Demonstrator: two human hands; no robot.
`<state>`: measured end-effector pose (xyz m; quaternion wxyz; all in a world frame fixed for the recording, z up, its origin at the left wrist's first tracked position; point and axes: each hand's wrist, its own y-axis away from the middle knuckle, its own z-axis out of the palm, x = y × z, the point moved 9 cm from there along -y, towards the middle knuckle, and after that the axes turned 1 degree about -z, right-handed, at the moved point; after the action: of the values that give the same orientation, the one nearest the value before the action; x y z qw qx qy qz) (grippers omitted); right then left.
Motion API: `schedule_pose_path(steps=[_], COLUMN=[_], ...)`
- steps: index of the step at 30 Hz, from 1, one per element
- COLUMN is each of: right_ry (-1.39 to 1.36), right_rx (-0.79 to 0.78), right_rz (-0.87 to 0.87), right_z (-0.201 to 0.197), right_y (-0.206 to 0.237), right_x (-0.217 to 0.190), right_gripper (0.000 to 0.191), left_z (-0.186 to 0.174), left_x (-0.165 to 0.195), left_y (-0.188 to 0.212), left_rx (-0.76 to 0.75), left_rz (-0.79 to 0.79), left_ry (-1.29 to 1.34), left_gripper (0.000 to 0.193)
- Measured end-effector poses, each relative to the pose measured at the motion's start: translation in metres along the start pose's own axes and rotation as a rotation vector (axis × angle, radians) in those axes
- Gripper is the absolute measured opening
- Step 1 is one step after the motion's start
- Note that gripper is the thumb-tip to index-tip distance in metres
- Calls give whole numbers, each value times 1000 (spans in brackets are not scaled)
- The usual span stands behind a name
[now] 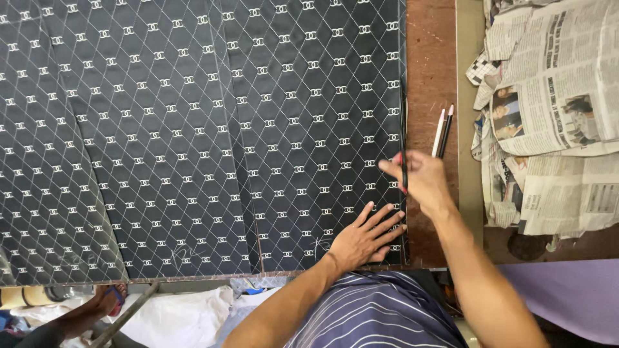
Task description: The person cuts a large piece of black patterned fabric using shears on a wooden workbench. They then place a newspaper template on a cut piece of the fabric and trace its outline with a white marker.
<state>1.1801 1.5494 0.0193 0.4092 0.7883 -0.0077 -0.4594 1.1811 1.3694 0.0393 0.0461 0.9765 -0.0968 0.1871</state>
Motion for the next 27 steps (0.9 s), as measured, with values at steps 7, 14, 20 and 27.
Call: schedule_pose_path(steps=[7,14,20,27], right_ry=[-44,-49,-78,-79], right_rx=[-29,-17,-24,-59], right_rz=[-51,-19,-26,-65], right_z=[4,7,10,14], right_y=[-14,-28,-42,-49], right_x=[-17,-36,-51,-67], right_gripper=[25,24,29,28], left_z=[-1,1,-2,-5], left_x=[-2,-3,-5,-8], left_y=[0,1,0,1], left_rx=[15,-18,-2,14], left_rz=[-10,-11,-14,-16], left_ry=[-25,-7,-8,1], left_gripper=[66,67,67,65])
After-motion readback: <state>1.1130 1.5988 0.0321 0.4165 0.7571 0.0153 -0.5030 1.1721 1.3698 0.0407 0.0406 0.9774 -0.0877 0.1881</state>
